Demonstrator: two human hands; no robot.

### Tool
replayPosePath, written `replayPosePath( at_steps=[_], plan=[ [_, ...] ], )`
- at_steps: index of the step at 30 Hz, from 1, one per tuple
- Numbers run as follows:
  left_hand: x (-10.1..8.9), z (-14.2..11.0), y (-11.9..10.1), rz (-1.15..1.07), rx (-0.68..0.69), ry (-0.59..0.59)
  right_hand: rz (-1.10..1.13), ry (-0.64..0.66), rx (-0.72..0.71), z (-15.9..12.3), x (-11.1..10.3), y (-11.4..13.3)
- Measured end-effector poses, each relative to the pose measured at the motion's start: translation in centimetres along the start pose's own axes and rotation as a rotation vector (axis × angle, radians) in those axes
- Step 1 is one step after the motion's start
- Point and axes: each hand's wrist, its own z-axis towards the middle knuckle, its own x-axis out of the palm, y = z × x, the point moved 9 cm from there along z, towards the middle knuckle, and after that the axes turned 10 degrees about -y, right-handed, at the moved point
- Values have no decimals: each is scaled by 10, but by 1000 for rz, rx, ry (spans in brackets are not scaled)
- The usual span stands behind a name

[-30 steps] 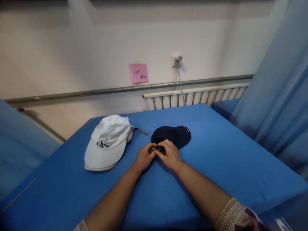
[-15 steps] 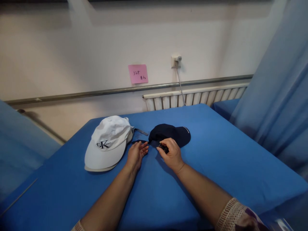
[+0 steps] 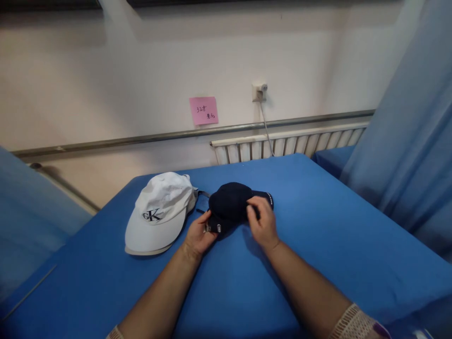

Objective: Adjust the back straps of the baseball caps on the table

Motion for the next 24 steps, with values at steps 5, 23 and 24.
replayPosePath(
  at_steps=[5, 23, 24],
  plan=[
    [-15, 11, -21, -144, -15, -71, -44, -178, 775, 5, -30, -127],
    [-25, 13, -21, -229, 50, -164, 1092, -254, 1322, -15, 10, -112],
    [-20, 11, -13, -184, 21, -141, 1109, -256, 1312, -16, 13, -108]
  ],
)
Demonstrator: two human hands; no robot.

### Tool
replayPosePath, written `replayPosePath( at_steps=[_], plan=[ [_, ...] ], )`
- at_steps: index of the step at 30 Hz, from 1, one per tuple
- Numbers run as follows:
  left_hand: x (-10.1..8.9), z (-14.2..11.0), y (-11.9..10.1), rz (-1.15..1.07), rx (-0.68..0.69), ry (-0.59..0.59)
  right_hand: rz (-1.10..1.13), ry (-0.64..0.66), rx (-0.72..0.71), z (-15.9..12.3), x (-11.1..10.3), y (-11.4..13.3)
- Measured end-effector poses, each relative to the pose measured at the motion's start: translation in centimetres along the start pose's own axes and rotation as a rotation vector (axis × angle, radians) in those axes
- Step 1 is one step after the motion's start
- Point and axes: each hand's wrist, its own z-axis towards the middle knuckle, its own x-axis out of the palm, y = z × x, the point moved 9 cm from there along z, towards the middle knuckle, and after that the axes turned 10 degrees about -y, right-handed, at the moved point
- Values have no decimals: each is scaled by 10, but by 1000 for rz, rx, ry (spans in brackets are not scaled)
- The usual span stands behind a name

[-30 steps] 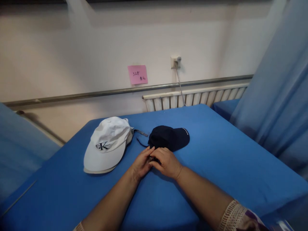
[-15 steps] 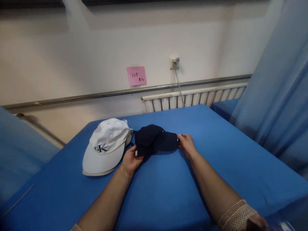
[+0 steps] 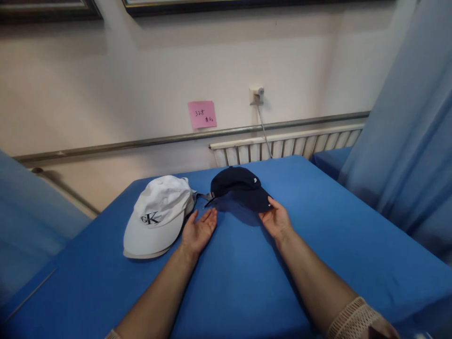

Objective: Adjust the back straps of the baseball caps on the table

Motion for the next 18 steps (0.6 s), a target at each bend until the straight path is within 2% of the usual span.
replayPosePath(
  at_steps=[3, 6, 9, 13, 18],
  plan=[
    [12, -12, 34, 221, -37, 105, -30, 8, 28, -9, 3, -24],
    [24, -23, 58, 390, 72, 173, -114, -2, 26, -18, 2, -50],
    [30, -28, 70, 425, 149, 189, -169, 10, 10, -27, 2, -68],
    [28, -26, 60, 350, 252, 130, -292, 76, 80, -39, 7, -87],
    [36, -37, 24, 320, 393, 141, -530, 250, 140, -50, 18, -93]
  ],
)
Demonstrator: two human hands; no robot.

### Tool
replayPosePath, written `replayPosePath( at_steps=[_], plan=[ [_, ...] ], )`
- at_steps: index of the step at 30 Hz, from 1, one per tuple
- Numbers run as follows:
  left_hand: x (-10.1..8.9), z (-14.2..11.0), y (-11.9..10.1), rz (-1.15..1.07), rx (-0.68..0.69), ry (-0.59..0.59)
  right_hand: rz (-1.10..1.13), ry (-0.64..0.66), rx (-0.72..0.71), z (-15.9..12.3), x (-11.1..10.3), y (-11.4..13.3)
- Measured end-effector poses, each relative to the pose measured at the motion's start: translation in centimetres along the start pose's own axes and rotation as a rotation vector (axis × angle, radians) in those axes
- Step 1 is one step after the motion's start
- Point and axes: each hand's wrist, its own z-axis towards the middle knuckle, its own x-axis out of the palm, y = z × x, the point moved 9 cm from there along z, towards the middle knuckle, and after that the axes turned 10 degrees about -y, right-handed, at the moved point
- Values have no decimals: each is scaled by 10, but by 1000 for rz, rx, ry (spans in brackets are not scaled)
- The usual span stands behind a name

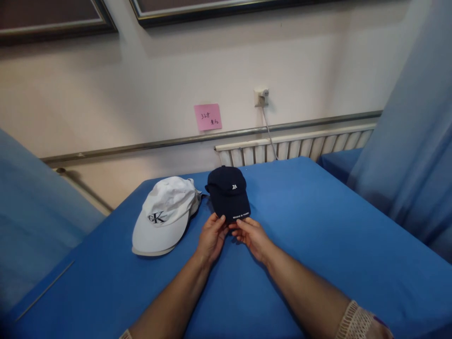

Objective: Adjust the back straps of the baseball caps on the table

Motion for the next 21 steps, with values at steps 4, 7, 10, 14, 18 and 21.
replayPosePath(
  at_steps=[4, 7, 10, 14, 18, 21],
  plan=[
    [0, -2, -72, 2, 155, -18, -104, 21, 11, 1, -5, 6],
    [-4, -8, -147, 1, 328, -49, -125, 23, 31, 3, -8, 6],
    [-30, -12, -205, -19, 421, -169, -165, 23, 25, 3, -9, 4],
    [-93, -14, -221, 11, 352, -400, -184, 39, 15, 3, -8, 3],
    [-152, -15, -199, 26, 205, -535, -163, 38, 32, 4, -10, 1],
    [-182, -14, -186, -46, 123, -589, -143, 26, 37, 5, -13, 1]
  ],
)
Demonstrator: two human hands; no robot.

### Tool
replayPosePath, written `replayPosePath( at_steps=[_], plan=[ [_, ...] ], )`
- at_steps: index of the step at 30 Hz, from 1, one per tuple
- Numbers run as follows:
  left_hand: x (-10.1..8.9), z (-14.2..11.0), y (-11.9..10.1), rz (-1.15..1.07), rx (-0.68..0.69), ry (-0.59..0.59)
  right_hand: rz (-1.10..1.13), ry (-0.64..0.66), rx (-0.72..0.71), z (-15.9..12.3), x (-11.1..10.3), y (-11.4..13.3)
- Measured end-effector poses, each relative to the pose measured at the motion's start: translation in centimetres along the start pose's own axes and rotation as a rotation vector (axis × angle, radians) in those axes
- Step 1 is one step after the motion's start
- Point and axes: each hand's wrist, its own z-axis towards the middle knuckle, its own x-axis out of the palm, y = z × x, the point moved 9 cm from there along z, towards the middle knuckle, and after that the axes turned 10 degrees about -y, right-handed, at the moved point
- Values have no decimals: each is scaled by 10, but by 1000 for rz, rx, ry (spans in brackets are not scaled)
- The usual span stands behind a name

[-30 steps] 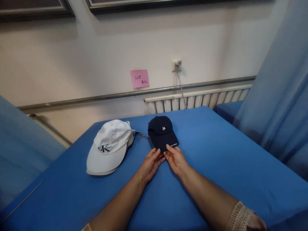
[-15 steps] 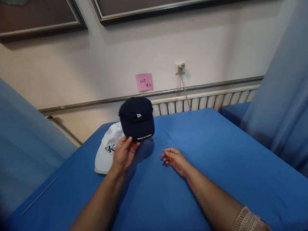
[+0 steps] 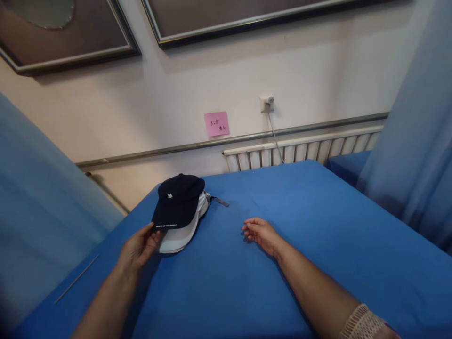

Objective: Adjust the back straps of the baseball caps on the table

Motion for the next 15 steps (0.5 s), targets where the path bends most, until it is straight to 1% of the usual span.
replayPosePath(
  at_steps=[3, 7, 10, 12, 15],
  plan=[
    [-12, 11, 0, -53, 0, -27, 7, -17, 2, 0, -2, -1],
    [-17, 14, -2, -78, 73, -56, 19, -23, 6, 0, -3, -1],
    [-23, 7, -3, -88, 191, -94, 24, -19, 7, 1, -3, 0],
    [-33, -1, 0, -93, 260, -135, 24, -16, 6, 2, -3, -1],
    [-51, -12, 12, -53, 287, -184, 29, -12, 5, 3, -4, -1]
  ],
)
